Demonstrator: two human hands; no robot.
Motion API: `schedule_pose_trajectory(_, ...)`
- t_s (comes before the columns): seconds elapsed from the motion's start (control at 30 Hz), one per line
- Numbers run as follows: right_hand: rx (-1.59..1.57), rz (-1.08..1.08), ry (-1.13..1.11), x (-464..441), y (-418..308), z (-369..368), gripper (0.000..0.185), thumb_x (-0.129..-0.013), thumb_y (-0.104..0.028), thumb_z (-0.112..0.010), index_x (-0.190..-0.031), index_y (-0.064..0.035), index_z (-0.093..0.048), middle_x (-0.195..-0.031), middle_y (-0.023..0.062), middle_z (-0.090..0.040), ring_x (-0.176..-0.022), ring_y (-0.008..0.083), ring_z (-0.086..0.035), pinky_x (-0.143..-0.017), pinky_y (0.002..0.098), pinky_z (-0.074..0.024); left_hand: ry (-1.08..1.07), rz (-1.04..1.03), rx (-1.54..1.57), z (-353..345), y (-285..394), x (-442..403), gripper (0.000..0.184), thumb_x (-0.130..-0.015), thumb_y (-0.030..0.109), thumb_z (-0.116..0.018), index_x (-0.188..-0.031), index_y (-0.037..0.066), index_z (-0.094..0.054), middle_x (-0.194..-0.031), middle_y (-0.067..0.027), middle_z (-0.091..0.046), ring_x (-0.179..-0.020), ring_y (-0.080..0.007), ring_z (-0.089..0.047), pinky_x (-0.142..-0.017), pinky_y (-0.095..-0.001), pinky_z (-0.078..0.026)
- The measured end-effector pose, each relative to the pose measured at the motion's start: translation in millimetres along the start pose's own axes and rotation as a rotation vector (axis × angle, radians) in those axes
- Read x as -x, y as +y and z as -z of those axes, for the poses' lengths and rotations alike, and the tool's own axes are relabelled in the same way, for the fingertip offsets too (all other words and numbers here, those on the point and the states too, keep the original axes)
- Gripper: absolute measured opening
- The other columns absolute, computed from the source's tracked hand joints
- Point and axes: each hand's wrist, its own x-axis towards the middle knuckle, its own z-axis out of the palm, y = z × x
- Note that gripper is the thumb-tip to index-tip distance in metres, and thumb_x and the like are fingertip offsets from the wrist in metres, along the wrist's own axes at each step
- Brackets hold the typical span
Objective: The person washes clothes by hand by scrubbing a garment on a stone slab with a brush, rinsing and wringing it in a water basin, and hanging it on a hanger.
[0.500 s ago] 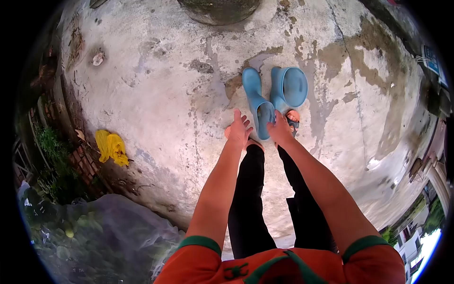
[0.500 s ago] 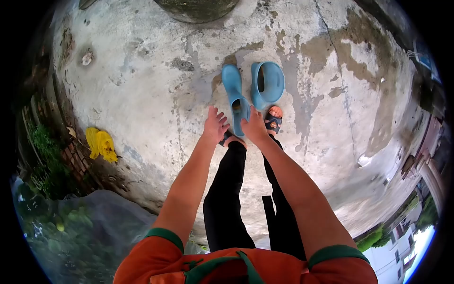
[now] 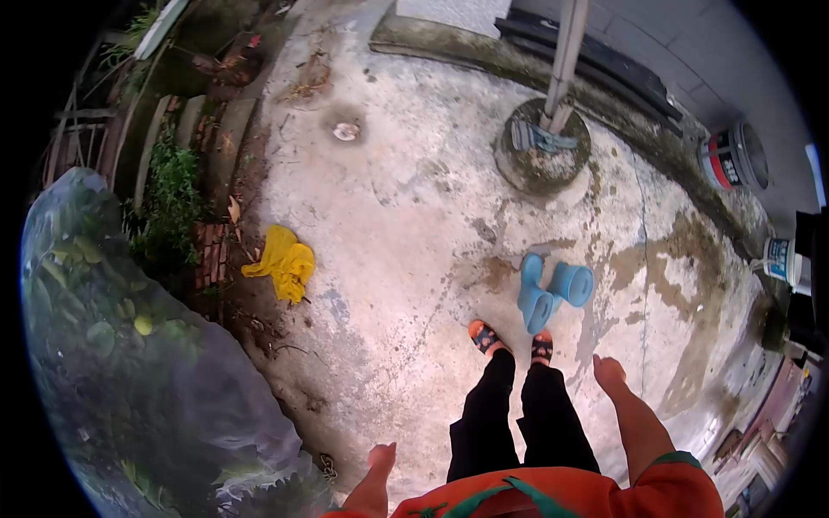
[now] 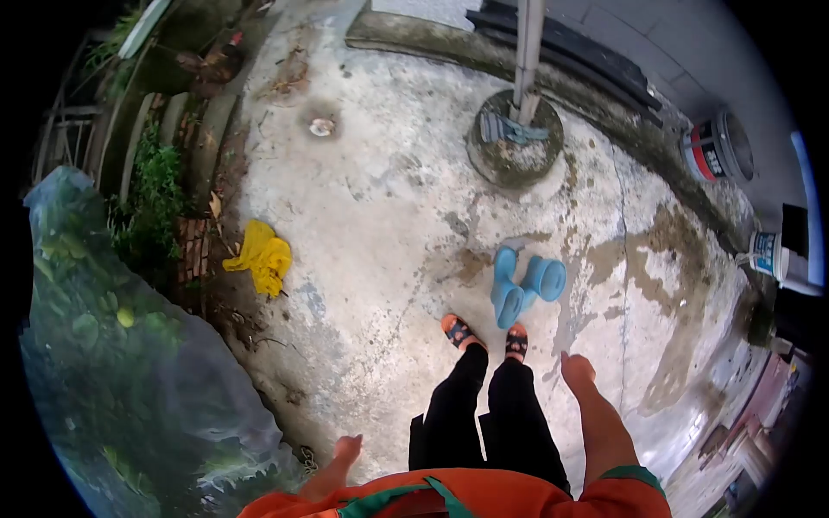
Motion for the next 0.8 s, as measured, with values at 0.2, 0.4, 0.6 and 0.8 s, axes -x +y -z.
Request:
schedule_pose_trajectory(0.2,0.098,0.037,-0.266,38,-53,71,0.06,-0.083,-0.049,-0.039,-0.104,0.0021,-0.062,-0.11,0.0243,-0.058,-0.108,0.0363,-0.054,-0.091,0.044,-0.0418,0.329,0.07,0.205,142,-12,36,0.055,-0.087,0.045,-0.034,-0.089,0.0,-0.066,-0.092,-0.0233,-0.063,-0.09,-0.0395,-0.06,-0.083,-0.0466,-0.045)
schedule_pose_trajectory(0.4,0.455,0.633,-0.216,-46,-172,135,0.05,-0.079,-0.042,-0.043,-0.094,-0.0001,-0.064,-0.103,0.023,-0.061,-0.096,0.0367,-0.059,-0.082,0.0464,-0.0454,0.519,-0.212,0.449,329,110,1,0.045,-0.083,0.044,-0.042,-0.084,0.006,-0.064,-0.087,-0.0187,-0.064,-0.083,-0.0377,-0.061,-0.074,-0.0463,-0.048)
schedule_pose_trajectory(0.6,0.325,0.675,0.102,-139,-380,263,0.039,-0.081,-0.031,-0.043,-0.072,-0.0009,-0.065,-0.077,0.0183,-0.065,-0.069,0.0323,-0.063,-0.064,0.0428,-0.0503,0.53,-0.544,0.565,464,111,-90,0.037,-0.084,0.037,-0.044,-0.087,0.006,-0.065,-0.091,-0.018,-0.064,-0.091,-0.0339,-0.059,-0.081,-0.0415,-0.046)
schedule_pose_trajectory(0.8,-0.26,0.817,0.275,-78,-655,498,0.032,-0.081,-0.025,-0.042,-0.071,-0.0034,-0.063,-0.066,0.0162,-0.062,-0.06,0.0275,-0.061,-0.059,0.0395,-0.0477,0.344,-0.482,0.46,624,97,-183,0.038,-0.088,0.031,-0.035,-0.085,0.004,-0.063,-0.091,-0.0202,-0.062,-0.086,-0.0363,-0.058,-0.078,-0.0473,-0.044)
